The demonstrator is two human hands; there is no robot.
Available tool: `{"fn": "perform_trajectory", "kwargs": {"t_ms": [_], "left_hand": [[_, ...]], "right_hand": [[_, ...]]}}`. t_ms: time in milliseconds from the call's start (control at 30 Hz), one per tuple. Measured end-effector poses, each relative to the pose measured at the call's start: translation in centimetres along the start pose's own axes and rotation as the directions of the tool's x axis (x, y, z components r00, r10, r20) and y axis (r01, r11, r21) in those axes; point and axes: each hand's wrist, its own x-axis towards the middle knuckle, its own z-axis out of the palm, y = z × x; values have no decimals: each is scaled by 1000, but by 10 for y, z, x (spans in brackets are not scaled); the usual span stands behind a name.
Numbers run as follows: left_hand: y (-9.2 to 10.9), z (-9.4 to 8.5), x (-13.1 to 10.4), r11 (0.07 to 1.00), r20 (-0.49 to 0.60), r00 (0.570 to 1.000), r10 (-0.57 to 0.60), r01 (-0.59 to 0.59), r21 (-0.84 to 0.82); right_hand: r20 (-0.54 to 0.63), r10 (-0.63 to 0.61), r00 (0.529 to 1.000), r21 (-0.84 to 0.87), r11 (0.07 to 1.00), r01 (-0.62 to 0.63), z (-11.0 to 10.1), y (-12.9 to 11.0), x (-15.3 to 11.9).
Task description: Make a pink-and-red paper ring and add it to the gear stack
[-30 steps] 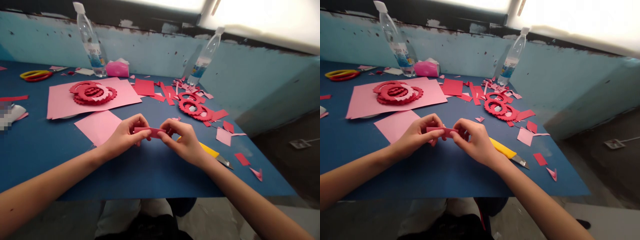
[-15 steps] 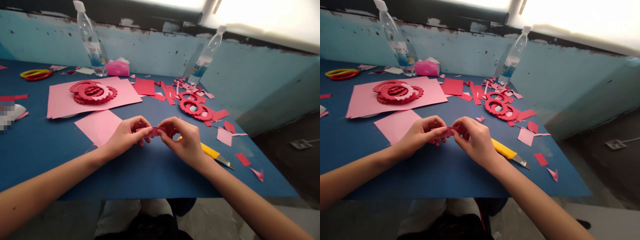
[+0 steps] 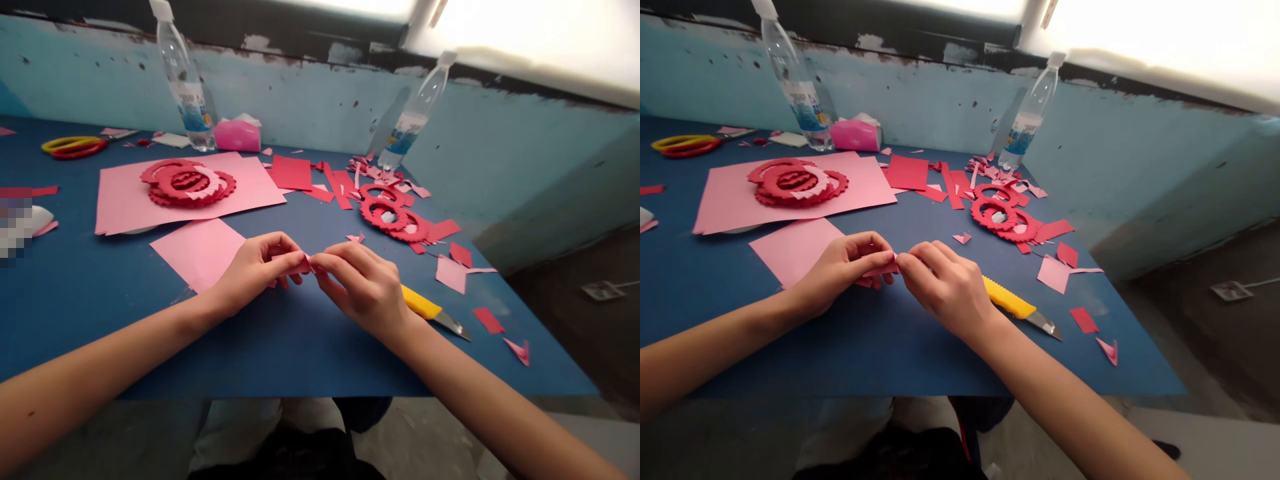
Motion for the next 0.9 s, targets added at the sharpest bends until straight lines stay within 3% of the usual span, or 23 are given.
{"fn": "perform_trajectory", "kwargs": {"t_ms": [533,900], "left_hand": [[-2,-1,0,1000,9,1000,-17,17,-5],[-3,-2,0,1000,12,1000,-6,6,3]], "right_hand": [[65,-128,990,-121,983,135,-3,0,-1],[41,-188,981,-185,964,193,-2,-2,2]]}}
